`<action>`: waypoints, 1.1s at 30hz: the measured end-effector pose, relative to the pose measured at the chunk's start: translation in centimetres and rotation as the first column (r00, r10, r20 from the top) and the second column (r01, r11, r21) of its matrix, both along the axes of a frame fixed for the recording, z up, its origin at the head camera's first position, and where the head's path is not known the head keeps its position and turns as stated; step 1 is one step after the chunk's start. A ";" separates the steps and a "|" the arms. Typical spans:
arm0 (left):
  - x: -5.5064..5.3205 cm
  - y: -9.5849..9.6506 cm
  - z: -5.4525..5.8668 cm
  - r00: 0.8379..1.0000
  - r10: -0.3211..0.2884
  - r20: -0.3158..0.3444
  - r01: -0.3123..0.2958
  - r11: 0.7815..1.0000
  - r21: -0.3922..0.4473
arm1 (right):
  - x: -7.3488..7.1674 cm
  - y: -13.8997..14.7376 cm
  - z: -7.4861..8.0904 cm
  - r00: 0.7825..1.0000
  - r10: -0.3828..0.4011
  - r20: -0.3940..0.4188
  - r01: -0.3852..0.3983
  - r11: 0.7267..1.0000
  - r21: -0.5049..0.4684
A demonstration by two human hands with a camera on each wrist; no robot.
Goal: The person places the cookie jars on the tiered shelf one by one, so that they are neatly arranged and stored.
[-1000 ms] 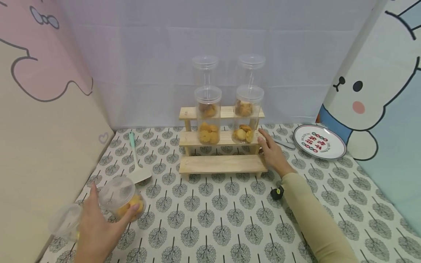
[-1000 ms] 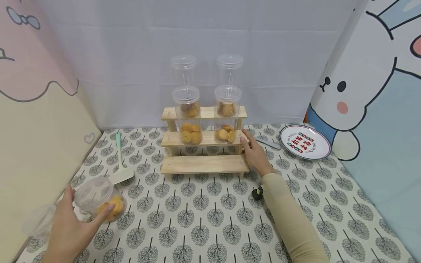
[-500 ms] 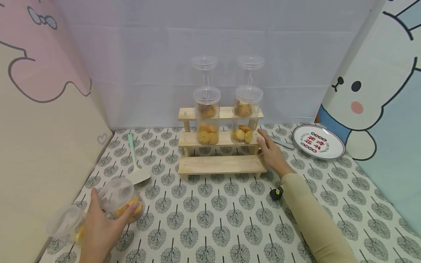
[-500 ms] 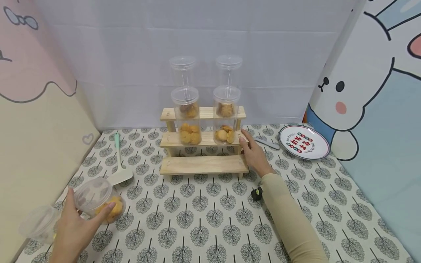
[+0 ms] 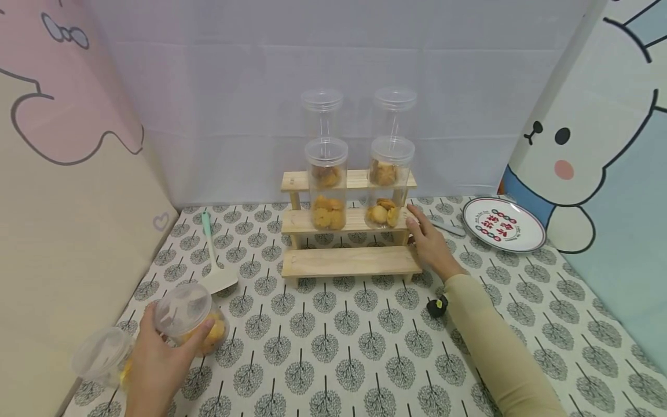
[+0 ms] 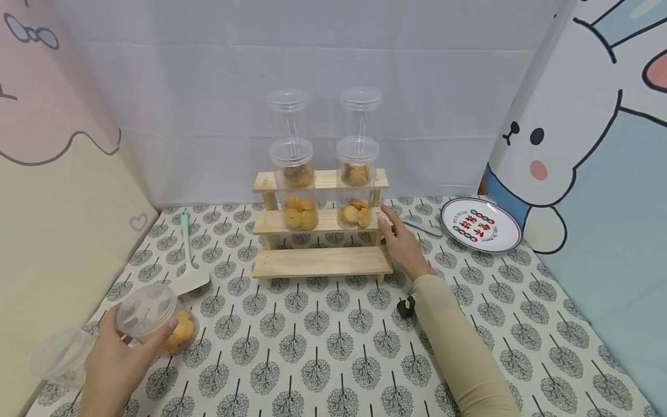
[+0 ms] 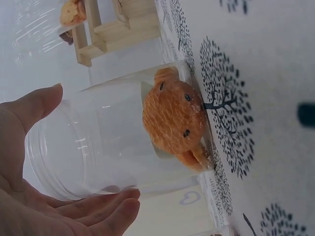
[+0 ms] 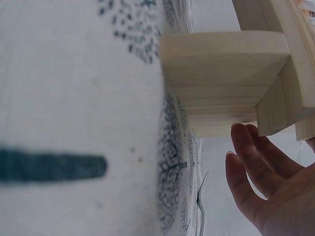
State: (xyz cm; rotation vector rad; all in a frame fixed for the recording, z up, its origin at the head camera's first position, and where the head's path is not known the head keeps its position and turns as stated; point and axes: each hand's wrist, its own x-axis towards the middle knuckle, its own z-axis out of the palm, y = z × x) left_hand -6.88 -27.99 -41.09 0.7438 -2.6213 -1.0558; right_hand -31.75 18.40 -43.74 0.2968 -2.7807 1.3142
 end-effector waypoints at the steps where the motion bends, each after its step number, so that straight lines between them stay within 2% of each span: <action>1: 0.0 0.0 0.0 1.000 0.000 0.005 0.000 1.000 0.001 | 0.0 0.0 0.0 1.000 0.001 0.001 -0.001 1.000 0.000; 12: 0.1 0.1 0.5 0.998 0.023 0.057 -0.022 1.000 -0.012 | 0.0 -0.1 -0.1 1.000 0.005 -0.002 -0.005 1.000 -0.014; 24: 0.3 0.3 0.6 0.998 0.036 0.048 -0.040 0.997 0.072 | 0.1 -0.1 -0.1 1.000 0.005 -0.003 -0.005 1.000 -0.023; 28: 0.2 0.6 1.3 0.998 0.032 0.055 -0.036 0.996 0.078 | 0.0 -0.1 -0.1 1.000 0.015 -0.002 -0.015 1.000 -0.022; 33: -0.7 1.3 2.4 0.999 -0.006 0.034 0.002 0.993 0.119 | 0.0 -0.2 -0.1 1.000 0.014 -0.007 -0.014 1.000 -0.024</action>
